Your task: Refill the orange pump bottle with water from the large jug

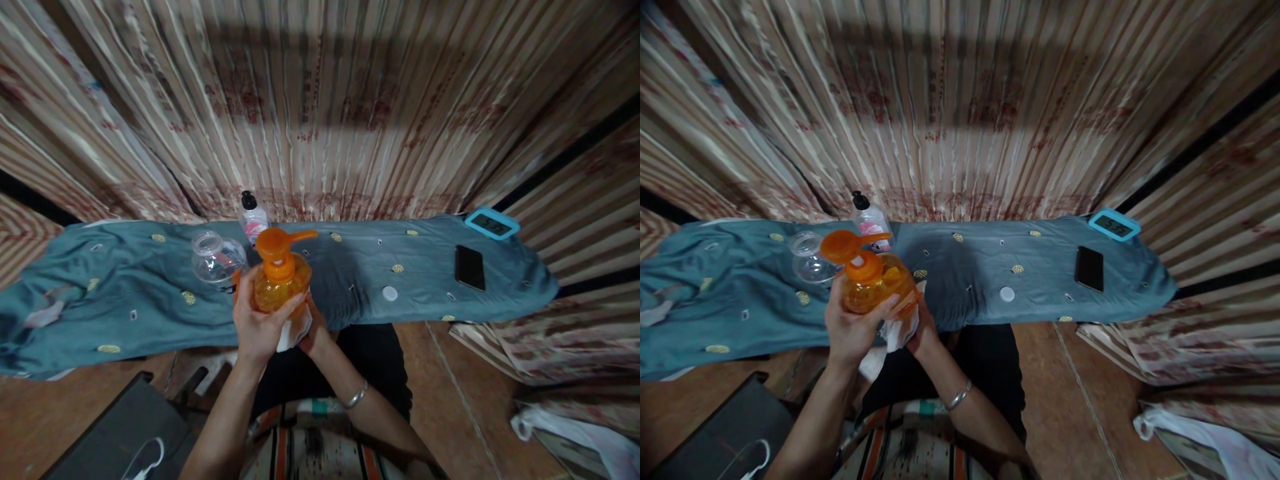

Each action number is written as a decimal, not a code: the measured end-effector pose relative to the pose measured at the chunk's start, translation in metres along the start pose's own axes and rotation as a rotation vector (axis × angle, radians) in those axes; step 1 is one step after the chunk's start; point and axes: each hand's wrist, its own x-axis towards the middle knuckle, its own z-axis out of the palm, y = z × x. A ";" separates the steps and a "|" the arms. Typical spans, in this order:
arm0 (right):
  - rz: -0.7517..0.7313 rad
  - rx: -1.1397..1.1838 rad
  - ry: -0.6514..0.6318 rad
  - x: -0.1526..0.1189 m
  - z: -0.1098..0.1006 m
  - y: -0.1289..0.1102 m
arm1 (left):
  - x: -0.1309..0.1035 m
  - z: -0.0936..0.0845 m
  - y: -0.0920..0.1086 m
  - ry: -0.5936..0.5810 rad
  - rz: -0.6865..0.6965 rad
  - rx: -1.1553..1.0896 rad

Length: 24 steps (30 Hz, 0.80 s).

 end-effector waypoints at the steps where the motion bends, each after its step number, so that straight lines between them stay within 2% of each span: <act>1: -0.024 -0.012 0.037 0.000 -0.001 0.002 | 0.001 -0.001 -0.001 0.002 -0.001 -0.002; 5: -0.202 -0.094 0.177 -0.004 -0.003 0.004 | 0.002 0.001 -0.007 -0.006 -0.022 -0.030; 8: -0.339 -0.201 0.200 -0.011 -0.001 -0.008 | 0.002 0.005 -0.007 -0.029 -0.005 -0.012; 12: -0.403 -0.329 0.174 -0.024 0.009 -0.039 | 0.004 0.011 -0.004 -0.065 -0.020 -0.028; 17: -0.481 -0.396 0.103 -0.035 0.025 -0.090 | 0.007 0.019 -0.003 -0.178 -0.048 -0.089; 20: -0.537 -0.427 0.042 -0.024 0.028 -0.119 | 0.012 0.026 -0.006 -0.273 -0.022 -0.114; 24: -0.465 -0.432 -0.062 0.004 0.019 -0.143 | 0.022 0.034 -0.016 -0.393 0.009 -0.097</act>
